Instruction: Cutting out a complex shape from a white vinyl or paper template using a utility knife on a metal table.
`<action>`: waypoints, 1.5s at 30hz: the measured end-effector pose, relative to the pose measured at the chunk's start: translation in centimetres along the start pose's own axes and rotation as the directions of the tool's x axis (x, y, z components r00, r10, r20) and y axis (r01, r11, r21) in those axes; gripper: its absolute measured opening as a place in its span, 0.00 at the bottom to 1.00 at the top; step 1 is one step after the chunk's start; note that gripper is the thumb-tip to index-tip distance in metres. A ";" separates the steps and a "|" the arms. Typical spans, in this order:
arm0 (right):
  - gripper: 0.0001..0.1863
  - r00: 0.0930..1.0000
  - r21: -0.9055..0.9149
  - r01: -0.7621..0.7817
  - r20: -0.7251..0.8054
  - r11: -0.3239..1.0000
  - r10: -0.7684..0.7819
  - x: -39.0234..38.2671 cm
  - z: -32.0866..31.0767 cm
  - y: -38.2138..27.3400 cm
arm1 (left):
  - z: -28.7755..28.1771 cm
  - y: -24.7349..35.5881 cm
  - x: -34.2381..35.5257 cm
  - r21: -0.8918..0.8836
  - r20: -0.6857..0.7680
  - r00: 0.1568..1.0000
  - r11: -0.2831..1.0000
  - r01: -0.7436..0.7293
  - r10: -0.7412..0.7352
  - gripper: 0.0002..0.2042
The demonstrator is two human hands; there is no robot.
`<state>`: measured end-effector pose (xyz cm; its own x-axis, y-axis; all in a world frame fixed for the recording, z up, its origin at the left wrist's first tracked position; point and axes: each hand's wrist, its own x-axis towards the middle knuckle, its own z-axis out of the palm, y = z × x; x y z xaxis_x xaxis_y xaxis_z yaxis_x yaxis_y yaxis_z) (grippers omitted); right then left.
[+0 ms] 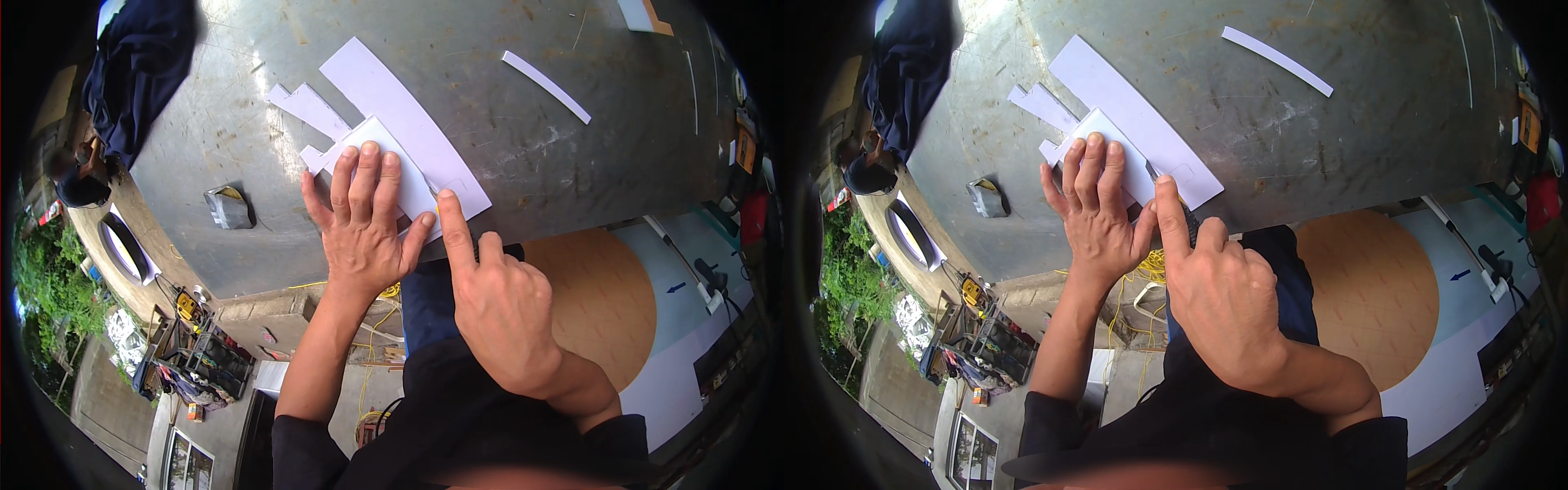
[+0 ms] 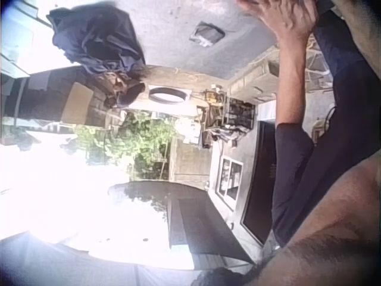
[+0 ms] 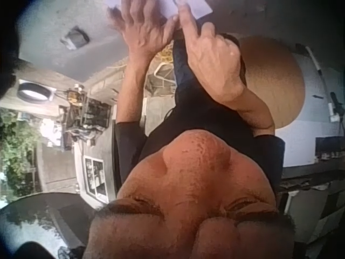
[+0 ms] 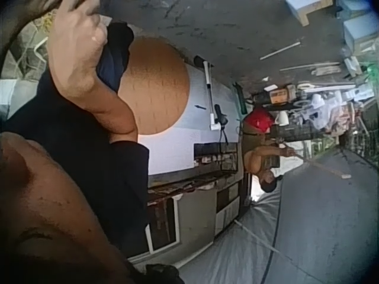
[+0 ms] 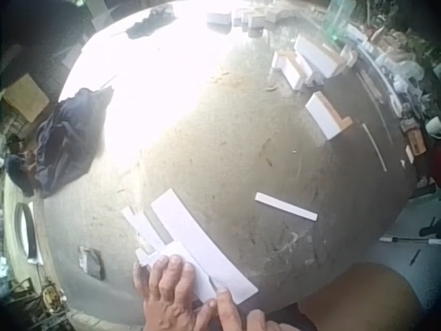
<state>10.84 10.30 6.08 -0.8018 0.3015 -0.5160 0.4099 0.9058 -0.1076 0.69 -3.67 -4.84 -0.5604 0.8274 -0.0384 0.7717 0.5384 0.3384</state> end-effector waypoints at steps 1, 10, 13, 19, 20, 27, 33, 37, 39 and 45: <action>0.35 1.000 -0.006 0.001 0.002 1.000 -0.001 -0.1 0.0 0.0 | 0.0 0.0 0.0 0.000 0.004 1.000 1.000 -0.001 0.001 0.37; 0.37 1.000 -0.012 0.002 0.016 1.000 -0.001 -1.0 0.5 0.3 | -0.1 -0.1 0.2 0.005 -0.008 0.999 0.999 -0.050 0.050 0.39; 0.38 1.000 -0.011 0.000 0.017 1.000 0.000 -1.2 0.7 0.4 | -0.1 0.0 0.2 0.008 -0.008 0.999 0.999 -0.050 0.050 0.40; 0.38 1.000 -0.008 0.003 0.015 1.000 -0.003 -1.3 0.7 0.5 | 0.2 -0.1 0.1 0.011 -0.001 1.000 1.000 -0.014 0.014 0.38; 0.38 1.000 -0.009 0.004 0.016 1.000 -0.004 -1.3 0.6 0.4 | 0.1 -0.1 0.1 0.015 -0.001 1.000 1.000 -0.015 0.015 0.38; 0.37 1.000 -0.015 0.004 0.014 1.000 -0.004 -1.4 0.7 0.6 | -0.1 0.0 0.3 0.025 0.010 0.999 0.999 -0.042 0.042 0.39; 0.37 1.000 -0.010 0.015 0.009 1.000 -0.015 -1.4 0.6 0.7 | -0.1 -0.1 0.1 0.030 0.000 0.999 0.999 -0.041 0.041 0.39; 0.37 1.000 0.101 0.008 -0.005 0.995 -0.008 -1.3 0.9 1.2 | 0.1 -0.1 0.3 0.037 0.000 0.999 0.999 -0.037 0.037 0.39; 0.37 0.999 0.172 0.021 -0.035 0.985 -0.015 -1.4 0.8 1.6 | 0.1 0.0 0.1 0.038 0.001 0.999 0.999 -0.034 0.034 0.39; 0.36 0.993 0.356 0.057 -0.113 0.933 -0.018 -0.5 -1.5 1.8 | 0.0 -0.1 -0.1 -0.009 -0.008 1.000 1.000 0.006 -0.006 0.39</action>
<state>11.30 12.19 7.40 -0.8528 0.3169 -0.4151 0.4913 0.7563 -0.4321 0.72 -3.81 -4.84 -0.5676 0.8226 -0.0335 0.7653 0.5422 0.3468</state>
